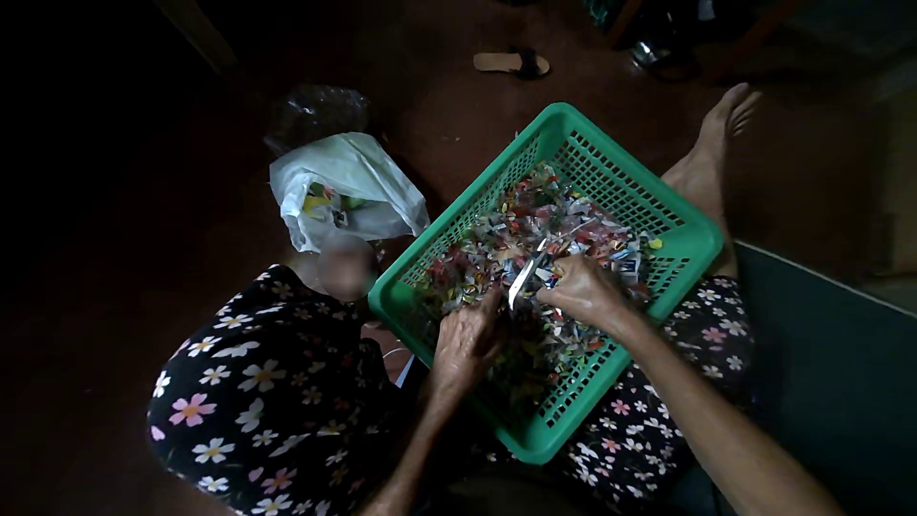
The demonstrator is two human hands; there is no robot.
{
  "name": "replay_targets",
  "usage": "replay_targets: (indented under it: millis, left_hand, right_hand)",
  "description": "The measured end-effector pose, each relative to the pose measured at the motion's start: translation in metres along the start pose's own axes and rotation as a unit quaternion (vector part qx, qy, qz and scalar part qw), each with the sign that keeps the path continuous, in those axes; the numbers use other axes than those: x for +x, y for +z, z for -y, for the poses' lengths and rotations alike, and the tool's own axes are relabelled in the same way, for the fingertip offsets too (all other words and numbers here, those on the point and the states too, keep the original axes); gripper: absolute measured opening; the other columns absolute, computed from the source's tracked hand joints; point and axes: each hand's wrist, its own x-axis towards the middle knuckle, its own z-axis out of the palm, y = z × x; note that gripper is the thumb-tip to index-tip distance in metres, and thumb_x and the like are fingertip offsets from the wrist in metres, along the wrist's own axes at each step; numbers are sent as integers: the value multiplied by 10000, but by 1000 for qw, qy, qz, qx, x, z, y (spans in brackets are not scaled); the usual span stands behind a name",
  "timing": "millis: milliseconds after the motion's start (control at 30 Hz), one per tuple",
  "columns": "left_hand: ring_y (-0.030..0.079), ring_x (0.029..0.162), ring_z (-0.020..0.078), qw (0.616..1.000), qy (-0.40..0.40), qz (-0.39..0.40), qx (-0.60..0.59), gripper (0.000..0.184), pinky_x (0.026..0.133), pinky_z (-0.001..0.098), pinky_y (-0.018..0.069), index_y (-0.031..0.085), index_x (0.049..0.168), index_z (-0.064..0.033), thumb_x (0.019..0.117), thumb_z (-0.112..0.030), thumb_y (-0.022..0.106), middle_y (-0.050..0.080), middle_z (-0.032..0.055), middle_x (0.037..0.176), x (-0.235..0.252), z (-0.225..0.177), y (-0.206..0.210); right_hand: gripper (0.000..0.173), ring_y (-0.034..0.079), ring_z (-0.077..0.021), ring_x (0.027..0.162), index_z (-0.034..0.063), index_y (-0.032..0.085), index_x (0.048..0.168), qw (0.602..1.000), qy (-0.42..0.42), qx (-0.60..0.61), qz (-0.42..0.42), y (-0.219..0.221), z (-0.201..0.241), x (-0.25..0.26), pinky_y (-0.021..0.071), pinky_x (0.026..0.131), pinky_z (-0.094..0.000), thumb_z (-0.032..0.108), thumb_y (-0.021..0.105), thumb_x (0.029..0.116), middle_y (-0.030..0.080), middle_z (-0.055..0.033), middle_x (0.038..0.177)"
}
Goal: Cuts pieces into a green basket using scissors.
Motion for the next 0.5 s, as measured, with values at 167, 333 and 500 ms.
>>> replay_targets:
  millis: [167, 333, 500]
  left_hand:
    - [701, 776, 281, 996, 33, -30, -78, 322, 728, 503, 557, 702, 1204, -31, 956, -229, 647, 722, 132, 857, -4, 7, 1]
    - [678, 1067, 246, 981, 5, 125, -148, 538, 940, 484, 534, 564, 1402, -25, 1054, -412, 428, 699, 159, 1159, -6, 14, -6]
    - [657, 1123, 216, 971, 34, 137, -195, 650, 983, 429, 520, 499, 1442, 31, 1050, -449, 302, 671, 185, 1236, -9, 10, -8]
  right_hand:
    - [296, 656, -420, 962, -38, 709, 1045, 995, -77, -32, -63, -10, -21, 2, 515, 792, -635, 151, 820, 847, 676, -229, 1033]
    - [837, 564, -534, 1208, 83, 556, 1441, 966, -124, -184, -135, -32, -26, -35, 421, 963, -730, 244, 950, 720, 466, -257, 1516]
    - [1168, 393, -613, 1350, 92, 187, 1647, 971, -50, -233, 26, 8, -28, -46, 336, 1024, -772, 243, 921, 750, 125, -300, 1668]
